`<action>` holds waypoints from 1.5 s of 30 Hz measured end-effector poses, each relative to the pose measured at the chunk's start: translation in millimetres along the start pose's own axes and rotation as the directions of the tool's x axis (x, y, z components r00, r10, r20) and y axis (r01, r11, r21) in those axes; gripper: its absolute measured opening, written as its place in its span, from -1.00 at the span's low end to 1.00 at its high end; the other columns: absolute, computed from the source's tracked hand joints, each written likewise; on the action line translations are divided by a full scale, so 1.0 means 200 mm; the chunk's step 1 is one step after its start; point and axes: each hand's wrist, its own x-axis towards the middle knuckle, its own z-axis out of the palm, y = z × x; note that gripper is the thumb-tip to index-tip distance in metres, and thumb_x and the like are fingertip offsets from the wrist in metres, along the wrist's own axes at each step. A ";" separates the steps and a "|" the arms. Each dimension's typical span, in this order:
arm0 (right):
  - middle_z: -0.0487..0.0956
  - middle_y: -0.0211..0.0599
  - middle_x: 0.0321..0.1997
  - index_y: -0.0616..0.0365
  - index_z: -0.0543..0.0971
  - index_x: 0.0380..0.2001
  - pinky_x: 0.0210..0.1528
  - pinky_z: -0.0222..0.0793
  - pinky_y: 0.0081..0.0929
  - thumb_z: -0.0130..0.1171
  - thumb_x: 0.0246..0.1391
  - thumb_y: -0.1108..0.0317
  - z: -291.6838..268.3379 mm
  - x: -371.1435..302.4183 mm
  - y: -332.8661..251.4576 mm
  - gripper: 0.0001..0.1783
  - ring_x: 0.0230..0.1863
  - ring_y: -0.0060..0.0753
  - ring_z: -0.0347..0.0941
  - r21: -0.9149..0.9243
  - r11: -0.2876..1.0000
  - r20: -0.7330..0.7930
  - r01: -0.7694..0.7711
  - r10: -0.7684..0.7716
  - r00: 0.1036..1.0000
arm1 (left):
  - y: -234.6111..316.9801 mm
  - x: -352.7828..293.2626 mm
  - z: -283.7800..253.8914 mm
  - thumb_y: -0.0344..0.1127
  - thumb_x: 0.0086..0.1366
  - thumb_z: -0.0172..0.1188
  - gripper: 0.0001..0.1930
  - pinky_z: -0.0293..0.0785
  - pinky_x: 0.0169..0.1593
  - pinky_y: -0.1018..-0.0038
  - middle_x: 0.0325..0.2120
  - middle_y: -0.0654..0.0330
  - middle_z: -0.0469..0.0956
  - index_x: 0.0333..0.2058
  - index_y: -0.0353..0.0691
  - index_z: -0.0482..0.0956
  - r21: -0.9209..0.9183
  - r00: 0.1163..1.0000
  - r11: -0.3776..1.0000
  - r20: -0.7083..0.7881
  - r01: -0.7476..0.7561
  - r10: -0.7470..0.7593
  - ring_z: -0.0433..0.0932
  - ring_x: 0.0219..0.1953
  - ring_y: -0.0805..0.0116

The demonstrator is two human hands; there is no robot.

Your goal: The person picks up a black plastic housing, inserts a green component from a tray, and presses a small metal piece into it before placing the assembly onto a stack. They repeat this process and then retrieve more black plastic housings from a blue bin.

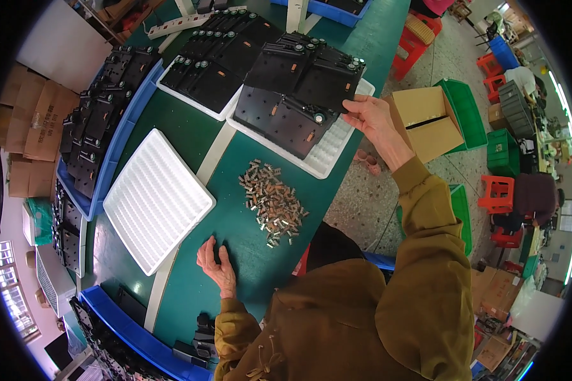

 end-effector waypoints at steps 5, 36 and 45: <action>0.58 -0.41 -0.26 0.17 0.53 -0.16 -0.23 0.60 -0.44 0.35 0.05 0.38 0.01 -0.05 -0.05 -0.71 -0.33 -0.53 0.53 -0.129 0.991 -0.053 0.023 -0.030 0.998 | 0.03 0.00 0.02 -0.20 0.30 0.15 -0.66 0.17 0.16 0.22 -0.13 0.11 0.54 -0.04 -0.26 0.55 0.016 1.000 1.000 -0.006 -0.001 0.001 0.44 -0.03 0.10; 0.59 -0.09 -0.15 0.33 0.54 -0.10 -0.09 0.42 -0.35 -0.04 0.34 0.19 1.21 -0.79 1.32 -0.62 -0.14 -0.16 0.52 -0.288 0.419 0.879 0.861 -0.240 0.411 | -0.03 -0.05 -0.01 -0.62 -0.06 0.06 -0.69 0.36 -0.12 0.20 -0.36 0.00 0.49 -0.26 -0.36 0.55 -0.491 0.957 0.859 -0.153 0.141 -0.245 0.44 -0.18 -0.04; 0.50 -0.14 -0.24 0.25 0.55 -0.16 -0.23 0.42 -0.23 0.02 0.27 0.32 1.25 -0.84 1.36 -0.76 -0.24 -0.05 0.49 -0.214 0.116 0.913 0.970 -0.329 0.241 | 0.25 -0.26 -0.52 -0.58 0.12 0.16 -0.65 0.42 -0.22 0.24 -0.37 0.07 0.45 -0.07 -0.28 0.54 -0.439 0.892 0.893 -0.359 0.097 -0.273 0.47 -0.24 0.04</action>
